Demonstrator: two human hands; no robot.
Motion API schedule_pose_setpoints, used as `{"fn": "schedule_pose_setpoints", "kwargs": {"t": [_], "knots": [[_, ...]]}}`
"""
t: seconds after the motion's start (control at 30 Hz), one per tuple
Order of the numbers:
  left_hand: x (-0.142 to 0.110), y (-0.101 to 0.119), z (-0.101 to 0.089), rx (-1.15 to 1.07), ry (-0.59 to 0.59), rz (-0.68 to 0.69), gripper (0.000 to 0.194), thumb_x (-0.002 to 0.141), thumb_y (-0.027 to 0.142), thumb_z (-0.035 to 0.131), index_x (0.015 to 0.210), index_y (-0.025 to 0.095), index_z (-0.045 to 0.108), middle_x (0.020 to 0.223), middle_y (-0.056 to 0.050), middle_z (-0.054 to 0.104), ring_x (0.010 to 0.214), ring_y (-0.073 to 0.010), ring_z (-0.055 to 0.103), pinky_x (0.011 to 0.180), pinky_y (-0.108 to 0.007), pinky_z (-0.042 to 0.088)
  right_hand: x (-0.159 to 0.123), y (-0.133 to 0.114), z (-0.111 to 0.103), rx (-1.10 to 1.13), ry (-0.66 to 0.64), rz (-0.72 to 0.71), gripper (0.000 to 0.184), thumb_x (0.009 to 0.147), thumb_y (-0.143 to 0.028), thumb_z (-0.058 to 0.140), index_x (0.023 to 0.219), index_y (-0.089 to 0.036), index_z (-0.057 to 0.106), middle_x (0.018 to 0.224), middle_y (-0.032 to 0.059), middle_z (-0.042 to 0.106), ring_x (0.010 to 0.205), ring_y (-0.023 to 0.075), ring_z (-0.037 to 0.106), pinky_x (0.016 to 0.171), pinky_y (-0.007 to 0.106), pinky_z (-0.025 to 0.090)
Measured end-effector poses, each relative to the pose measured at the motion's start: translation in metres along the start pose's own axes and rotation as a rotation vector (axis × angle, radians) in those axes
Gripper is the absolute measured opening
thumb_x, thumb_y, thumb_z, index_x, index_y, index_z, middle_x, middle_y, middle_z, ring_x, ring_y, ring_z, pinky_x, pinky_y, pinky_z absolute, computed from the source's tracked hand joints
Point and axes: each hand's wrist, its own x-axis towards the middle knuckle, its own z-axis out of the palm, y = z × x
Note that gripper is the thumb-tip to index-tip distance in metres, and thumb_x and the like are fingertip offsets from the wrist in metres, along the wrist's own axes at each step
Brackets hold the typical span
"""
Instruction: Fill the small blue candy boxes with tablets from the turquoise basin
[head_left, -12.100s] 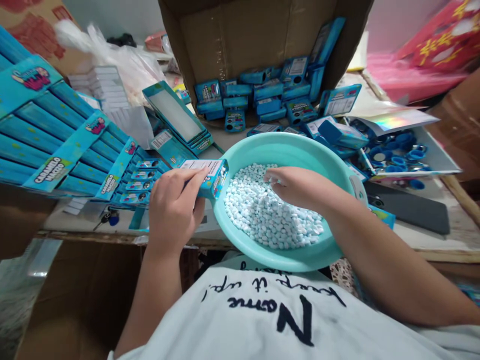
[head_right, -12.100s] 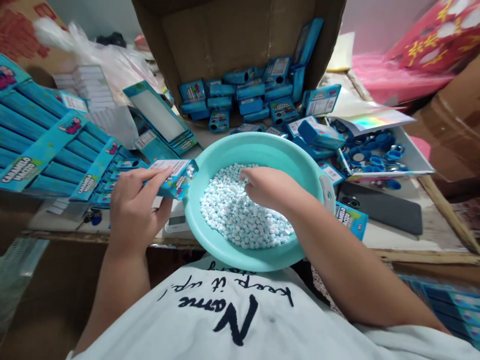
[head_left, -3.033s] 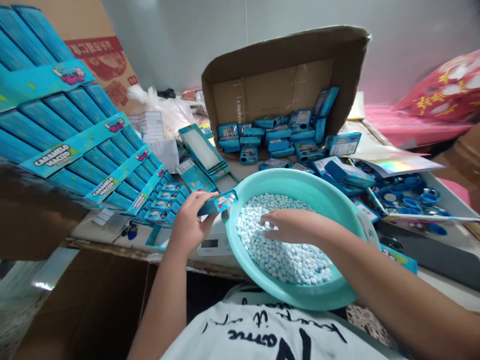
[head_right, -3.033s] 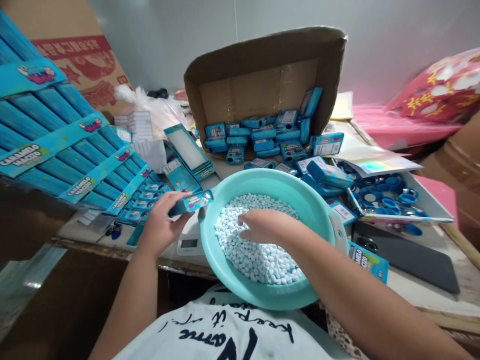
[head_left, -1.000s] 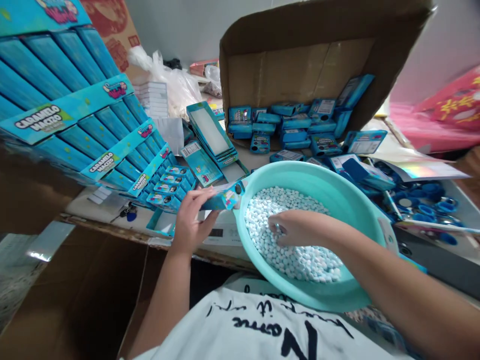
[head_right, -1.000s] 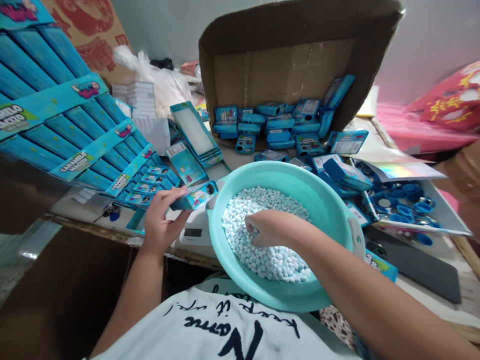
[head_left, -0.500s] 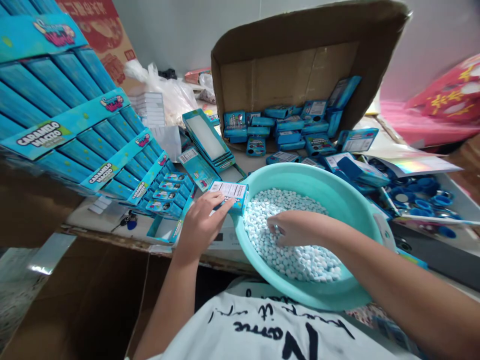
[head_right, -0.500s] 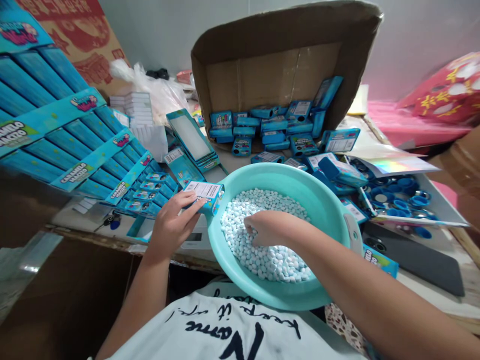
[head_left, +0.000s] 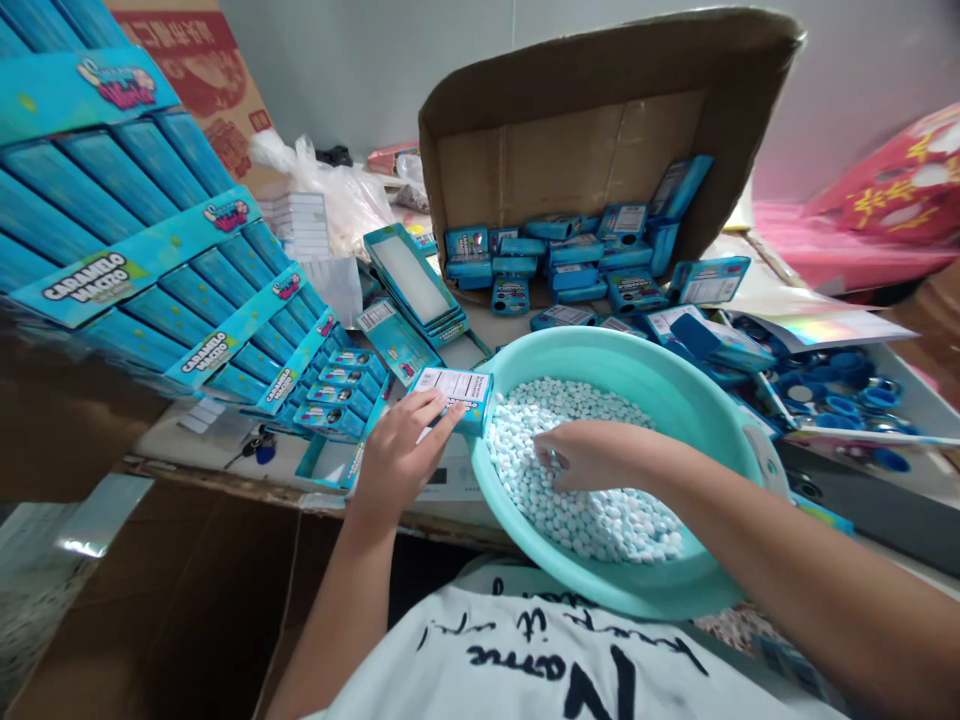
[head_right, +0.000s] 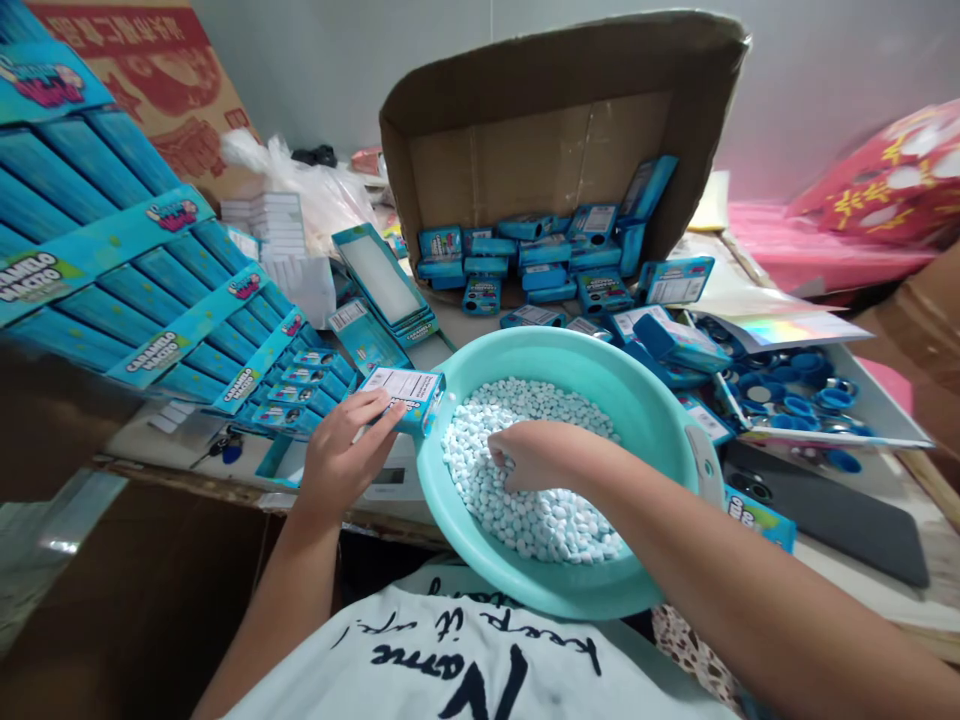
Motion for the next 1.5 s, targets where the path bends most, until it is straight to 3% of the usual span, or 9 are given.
{"fn": "schedule_pose_setpoints", "kwargs": {"t": [0.2,0.4,0.5,0.6,0.73,0.93,1.1,1.27,1.5], "knots": [[-0.005,-0.002,0.007,0.043,0.016,0.004,0.061,0.09,0.004,0.066,0.146,0.024,0.053,0.12,-0.011,0.069,0.127,-0.0267,0.062,0.111,-0.045,0.05,0.001,0.001,-0.001,-0.008,-0.013,-0.012,0.024,0.078,-0.028,0.067,0.101,-0.024,0.062,0.09,0.005,0.066,0.073,0.0217,0.058,0.056,0.032,0.029],[-0.003,-0.008,0.01,-0.085,0.003,-0.063,0.057,0.093,0.011,0.063,0.146,0.027,0.053,0.125,-0.012,0.066,0.129,-0.027,0.06,0.113,-0.045,0.049,0.0,0.001,-0.001,0.003,-0.016,0.0,0.027,0.078,-0.027,0.066,0.104,-0.024,0.063,0.093,0.0068,0.066,0.074,0.0226,0.059,0.056,0.032,0.031],[-0.015,-0.009,0.019,-0.172,0.145,-0.273,0.049,0.093,0.018,0.066,0.141,0.025,0.056,0.127,-0.013,0.064,0.125,-0.0256,0.061,0.111,-0.042,0.05,0.0,0.003,0.001,0.034,0.009,-0.011,0.024,0.079,-0.026,0.066,0.102,-0.024,0.064,0.092,0.0082,0.066,0.073,0.0225,0.058,0.057,0.033,0.032],[-0.032,-0.014,0.036,-0.41,0.297,-0.621,0.041,0.09,0.032,0.073,0.129,0.021,0.062,0.123,-0.013,0.063,0.118,-0.0248,0.063,0.104,-0.04,0.053,0.001,0.005,0.002,0.027,0.002,-0.013,0.024,0.078,-0.027,0.067,0.102,-0.024,0.063,0.09,0.0073,0.066,0.072,0.0223,0.058,0.057,0.033,0.032],[-0.049,-0.022,0.056,-0.735,0.263,-0.891,0.043,0.09,0.046,0.071,0.121,0.018,0.061,0.118,-0.014,0.066,0.112,-0.0256,0.067,0.1,-0.04,0.055,0.004,0.004,0.002,-0.01,-0.029,-0.012,0.027,0.078,-0.028,0.066,0.104,-0.023,0.062,0.091,0.0065,0.065,0.074,0.0224,0.058,0.058,0.031,0.031],[-0.061,-0.029,0.064,-0.847,0.257,-0.955,0.063,0.09,0.063,0.063,0.136,0.02,0.056,0.128,-0.016,0.066,0.127,-0.03,0.062,0.109,-0.045,0.05,0.006,0.006,0.004,-0.014,-0.017,-0.018,0.026,0.078,-0.029,0.066,0.103,-0.023,0.062,0.09,0.0049,0.065,0.075,0.0207,0.058,0.059,0.03,0.03],[-0.07,-0.037,0.067,-0.882,0.395,-1.064,0.087,0.083,0.08,0.057,0.144,0.019,0.052,0.144,-0.019,0.056,0.14,-0.0325,0.05,0.117,-0.046,0.041,0.009,0.01,0.007,-0.025,-0.028,-0.018,0.025,0.077,-0.028,0.065,0.101,-0.024,0.06,0.088,0.004,0.064,0.072,0.0204,0.057,0.058,0.03,0.029],[-0.072,-0.042,0.071,-0.834,0.46,-1.17,0.079,0.092,0.079,0.042,0.141,0.019,0.055,0.127,-0.017,0.064,0.123,-0.0271,0.062,0.106,-0.042,0.05,0.009,0.007,0.006,-0.038,-0.041,-0.02,0.018,0.078,-0.028,0.065,0.095,-0.025,0.061,0.088,0.0042,0.065,0.072,0.0204,0.057,0.058,0.03,0.029],[-0.068,-0.042,0.07,-0.83,0.47,-1.216,0.069,0.094,0.073,0.045,0.128,0.017,0.064,0.112,-0.014,0.069,0.108,-0.0231,0.067,0.096,-0.037,0.053,0.008,0.004,0.001,-0.075,-0.033,0.0,0.016,0.076,-0.03,0.066,0.091,-0.027,0.066,0.086,0.0023,0.067,0.071,0.0205,0.056,0.058,0.031,0.029]]}}
